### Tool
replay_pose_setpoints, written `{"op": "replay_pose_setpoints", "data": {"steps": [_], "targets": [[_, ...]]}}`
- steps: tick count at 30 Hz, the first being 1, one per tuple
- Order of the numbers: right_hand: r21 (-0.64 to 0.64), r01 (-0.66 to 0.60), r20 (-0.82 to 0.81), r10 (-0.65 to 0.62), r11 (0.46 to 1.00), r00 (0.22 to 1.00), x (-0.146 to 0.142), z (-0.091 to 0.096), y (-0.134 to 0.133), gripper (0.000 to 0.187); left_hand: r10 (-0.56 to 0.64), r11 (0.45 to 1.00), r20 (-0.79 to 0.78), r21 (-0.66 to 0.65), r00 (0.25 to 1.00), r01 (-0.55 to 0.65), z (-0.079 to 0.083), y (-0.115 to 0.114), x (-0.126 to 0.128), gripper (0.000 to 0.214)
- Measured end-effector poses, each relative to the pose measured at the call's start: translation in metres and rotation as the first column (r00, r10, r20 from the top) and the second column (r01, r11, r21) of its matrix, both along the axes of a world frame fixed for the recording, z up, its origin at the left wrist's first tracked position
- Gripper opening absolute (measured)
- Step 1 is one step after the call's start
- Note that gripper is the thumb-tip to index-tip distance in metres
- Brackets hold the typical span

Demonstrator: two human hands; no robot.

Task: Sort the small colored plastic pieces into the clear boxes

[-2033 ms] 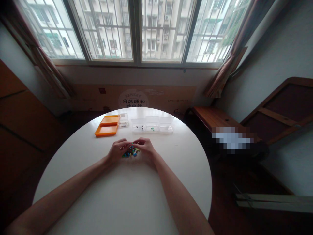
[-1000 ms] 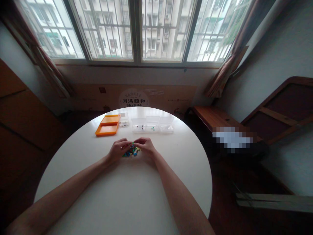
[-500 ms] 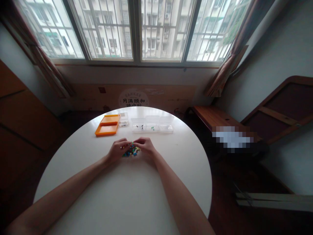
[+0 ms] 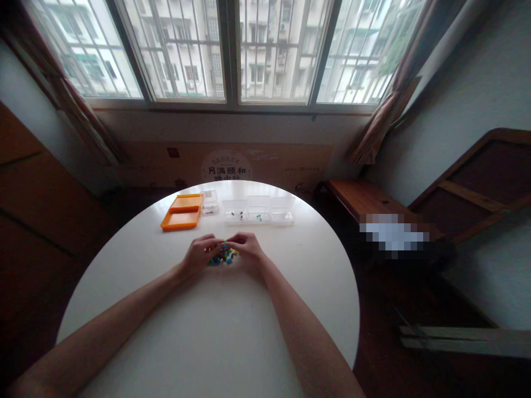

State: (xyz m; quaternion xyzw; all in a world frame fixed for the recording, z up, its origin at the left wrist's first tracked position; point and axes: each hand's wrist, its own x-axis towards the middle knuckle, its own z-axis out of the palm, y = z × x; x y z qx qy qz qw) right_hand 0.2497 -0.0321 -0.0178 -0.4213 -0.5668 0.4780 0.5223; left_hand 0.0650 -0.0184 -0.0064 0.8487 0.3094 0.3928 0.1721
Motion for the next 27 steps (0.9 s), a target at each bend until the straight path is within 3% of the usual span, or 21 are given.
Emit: {"op": "replay_pose_setpoints", "data": {"steps": [17, 27], "targets": [[0.009, -0.005, 0.009, 0.005, 1.000, 1.000, -0.0009, 0.0052, -0.0031, 0.033, -0.009, 1.000, 0.020, 0.027, 1.000, 0.008, -0.0017, 0.0009, -0.0004, 0.024], [0.006, -0.018, -0.021, 0.019, 1.000, 1.000, 0.0003, -0.0034, 0.0011, 0.031, 0.015, 0.999, 0.008, 0.044, 1.000, -0.016, -0.0017, 0.0013, -0.0006, 0.023]]}}
